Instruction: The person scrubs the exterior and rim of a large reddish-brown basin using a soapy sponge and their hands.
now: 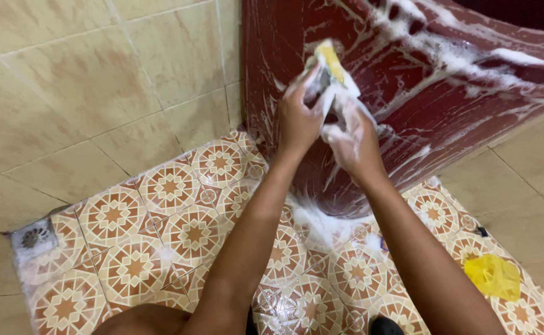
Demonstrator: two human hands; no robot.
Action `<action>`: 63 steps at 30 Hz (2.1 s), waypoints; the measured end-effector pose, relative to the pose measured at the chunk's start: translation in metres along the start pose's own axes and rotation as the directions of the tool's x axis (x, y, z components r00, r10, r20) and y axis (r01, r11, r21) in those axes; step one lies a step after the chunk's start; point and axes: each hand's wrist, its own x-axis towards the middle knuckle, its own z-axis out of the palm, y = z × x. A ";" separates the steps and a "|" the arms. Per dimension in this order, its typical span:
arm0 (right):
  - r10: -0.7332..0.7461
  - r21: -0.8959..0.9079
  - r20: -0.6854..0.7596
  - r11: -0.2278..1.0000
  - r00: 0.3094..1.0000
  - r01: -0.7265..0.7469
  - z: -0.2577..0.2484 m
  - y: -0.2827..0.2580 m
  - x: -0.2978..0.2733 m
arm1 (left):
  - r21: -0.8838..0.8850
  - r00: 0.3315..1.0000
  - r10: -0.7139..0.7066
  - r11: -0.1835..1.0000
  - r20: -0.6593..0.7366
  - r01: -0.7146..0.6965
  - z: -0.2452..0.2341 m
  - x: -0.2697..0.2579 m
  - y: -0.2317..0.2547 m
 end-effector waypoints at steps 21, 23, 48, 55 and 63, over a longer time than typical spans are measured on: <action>0.523 0.163 0.309 0.794 0.795 -0.586 0.154 0.378 -0.120 | 0.422 0.749 -0.620 0.759 0.235 0.496 0.015 -0.149 -0.359; 0.632 0.180 0.297 0.699 0.716 -0.692 0.164 0.386 -0.126 | 0.378 0.742 -0.603 0.786 0.294 0.489 0.014 -0.155 -0.362; -0.115 -0.109 0.191 0.985 0.975 0.137 0.086 0.133 -0.002 | -0.058 0.969 -0.239 0.970 -0.064 0.236 -0.007 -0.033 -0.189; -0.209 -0.684 0.343 0.613 0.916 0.396 0.026 -0.033 0.059 | -0.010 0.996 -0.079 0.997 0.034 0.080 -0.010 0.043 -0.066; -0.215 -0.863 0.450 0.145 0.867 0.484 0.009 -0.072 0.085 | 0.003 0.994 0.110 0.994 -0.005 -0.110 0.008 0.049 -0.073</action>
